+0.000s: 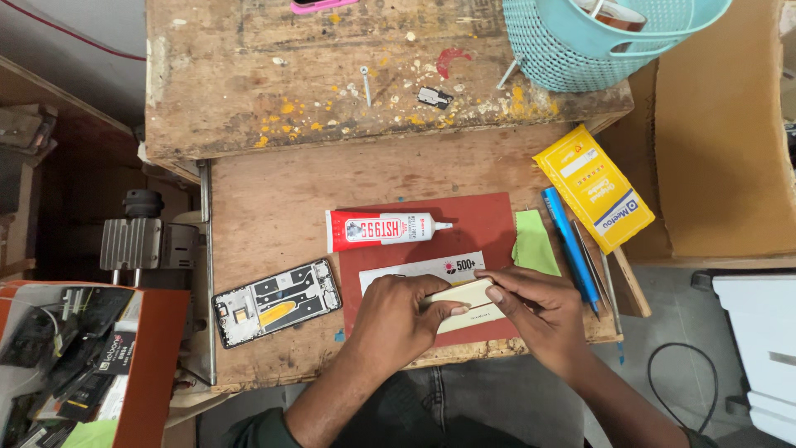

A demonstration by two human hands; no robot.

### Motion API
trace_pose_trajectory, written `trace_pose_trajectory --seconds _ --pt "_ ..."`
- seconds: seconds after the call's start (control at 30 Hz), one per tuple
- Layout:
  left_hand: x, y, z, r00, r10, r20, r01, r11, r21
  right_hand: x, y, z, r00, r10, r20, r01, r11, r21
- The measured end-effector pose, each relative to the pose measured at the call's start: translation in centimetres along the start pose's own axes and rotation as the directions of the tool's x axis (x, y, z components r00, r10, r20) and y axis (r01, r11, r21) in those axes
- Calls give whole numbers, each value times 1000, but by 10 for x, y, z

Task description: The person applies adhesive from a tube onto the back cover of a disassembled smartphone. They then place a green rubber band around the cover to hold it in place while the adhesive sets.

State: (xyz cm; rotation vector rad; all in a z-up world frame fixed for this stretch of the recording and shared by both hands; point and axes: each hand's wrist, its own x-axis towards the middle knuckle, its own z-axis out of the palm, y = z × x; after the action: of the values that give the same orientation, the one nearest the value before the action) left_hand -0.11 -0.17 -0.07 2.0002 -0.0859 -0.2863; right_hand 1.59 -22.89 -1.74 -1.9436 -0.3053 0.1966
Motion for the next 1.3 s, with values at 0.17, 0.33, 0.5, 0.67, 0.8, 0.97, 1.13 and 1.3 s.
trace_pose_trajectory --seconds 0.17,0.33,0.5,0.67,0.8,0.97,1.13,1.3 --pt "0 -2 3 999 26 -26 -25 999 25 -1 2 2 1000 -10 -11 10 1000 23" --pt "-4 -5 4 996 -48 -72 42 996 -84 -2 4 -1 998 59 21 -61 996 64" --pt "-8 -12 -1 986 -85 -141 40 955 -295 -9 7 -4 986 162 37 -166 972 169" --pt "-13 -20 5 981 -49 -190 -12 952 -305 -15 13 -4 990 139 -12 -136 980 145" --pt "-15 -24 9 981 -15 -195 -49 948 -315 -16 15 -7 988 153 -30 -147 979 143" --pt "-18 -23 10 972 75 -221 -153 920 -361 -21 15 -11 964 266 -22 -258 951 169" --pt "-21 -24 12 984 -20 -176 -53 915 -399 -20 13 -12 971 238 2 -234 957 172" --pt "-21 -29 15 986 -97 -135 14 858 -513 -23 6 -16 962 268 56 -273 932 239"
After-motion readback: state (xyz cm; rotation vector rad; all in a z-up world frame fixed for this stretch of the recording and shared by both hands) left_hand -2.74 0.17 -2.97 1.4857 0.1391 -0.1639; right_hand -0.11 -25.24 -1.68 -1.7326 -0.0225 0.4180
